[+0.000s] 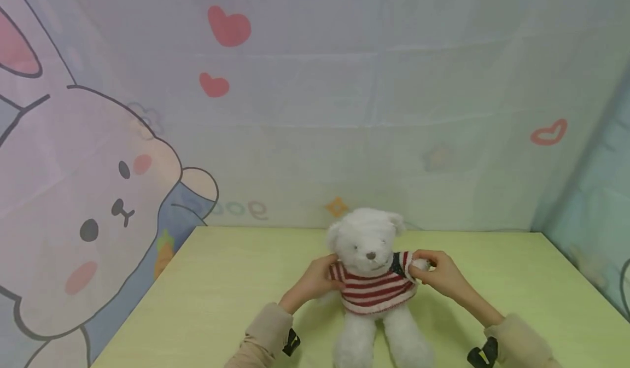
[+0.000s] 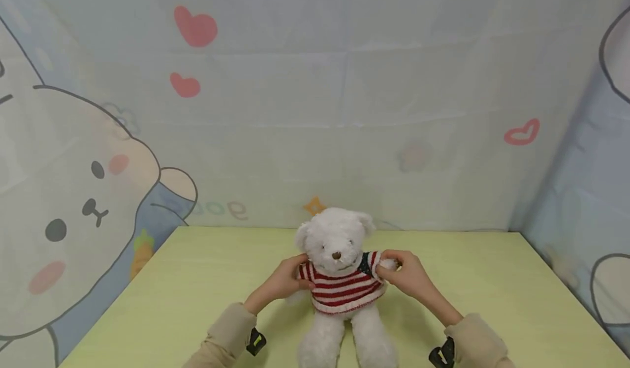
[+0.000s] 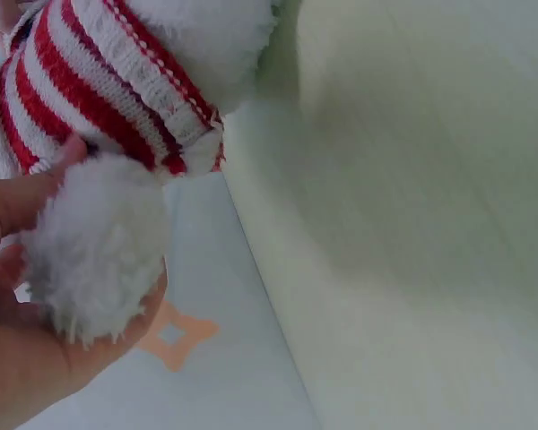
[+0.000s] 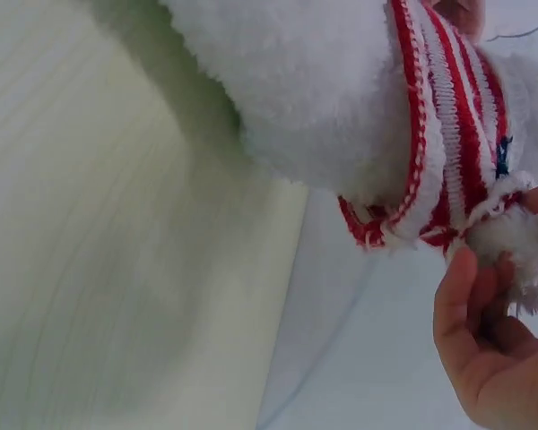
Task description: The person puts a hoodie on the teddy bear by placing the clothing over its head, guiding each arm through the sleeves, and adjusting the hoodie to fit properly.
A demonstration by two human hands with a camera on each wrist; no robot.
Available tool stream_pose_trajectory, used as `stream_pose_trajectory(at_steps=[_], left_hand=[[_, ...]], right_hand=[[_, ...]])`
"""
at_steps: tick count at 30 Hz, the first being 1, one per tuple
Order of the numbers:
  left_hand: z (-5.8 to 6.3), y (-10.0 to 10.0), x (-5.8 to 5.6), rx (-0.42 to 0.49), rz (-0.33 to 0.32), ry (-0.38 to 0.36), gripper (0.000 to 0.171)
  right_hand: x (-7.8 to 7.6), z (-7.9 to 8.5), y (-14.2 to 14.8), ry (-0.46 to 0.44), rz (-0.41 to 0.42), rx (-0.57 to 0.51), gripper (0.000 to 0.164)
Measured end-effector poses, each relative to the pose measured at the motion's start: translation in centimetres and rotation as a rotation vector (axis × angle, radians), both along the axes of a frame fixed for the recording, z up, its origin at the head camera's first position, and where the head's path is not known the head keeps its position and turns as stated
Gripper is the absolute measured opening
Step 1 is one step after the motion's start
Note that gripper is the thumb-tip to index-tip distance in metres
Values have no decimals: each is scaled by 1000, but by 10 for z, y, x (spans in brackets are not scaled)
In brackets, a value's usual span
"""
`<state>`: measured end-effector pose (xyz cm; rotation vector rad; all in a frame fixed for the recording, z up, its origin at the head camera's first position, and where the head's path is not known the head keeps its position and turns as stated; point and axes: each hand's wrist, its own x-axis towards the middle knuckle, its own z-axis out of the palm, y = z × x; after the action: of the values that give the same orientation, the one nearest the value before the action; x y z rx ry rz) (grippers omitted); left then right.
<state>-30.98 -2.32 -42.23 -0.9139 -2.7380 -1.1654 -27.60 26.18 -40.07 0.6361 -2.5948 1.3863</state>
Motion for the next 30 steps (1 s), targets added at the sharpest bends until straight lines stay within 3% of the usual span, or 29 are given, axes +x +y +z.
stream_pose_trajectory(at_steps=[3,6,9,12,15,20,22,27,30], left_hand=[[1,2,0,-47,11,51,51],[0,2,-1,-100,34,75,53],[-3,2,-1,-115,41,67,51],[-8,2,-2,-72,40,23,44],[-14,-2,-3,38,35,-114,41],[-14,-11,-4,302,32,-540,47],[-15,-12,-3,339,54,-595,48],[-21,-7,1,378,183,-483,41],[-24,-1,9,478,210,-571,49]], right_hand=[[0,0,2,24,47,57,29],[-1,0,4,-36,110,122,38],[-2,-4,6,-193,110,138,46],[-6,-13,8,-367,123,39,52],[-11,-23,11,-536,177,-140,60],[-13,-36,16,-746,278,-371,69],[-10,-40,16,-754,264,-364,72],[-5,-43,6,-551,47,-152,69],[-2,-45,0,-463,-42,-115,69]])
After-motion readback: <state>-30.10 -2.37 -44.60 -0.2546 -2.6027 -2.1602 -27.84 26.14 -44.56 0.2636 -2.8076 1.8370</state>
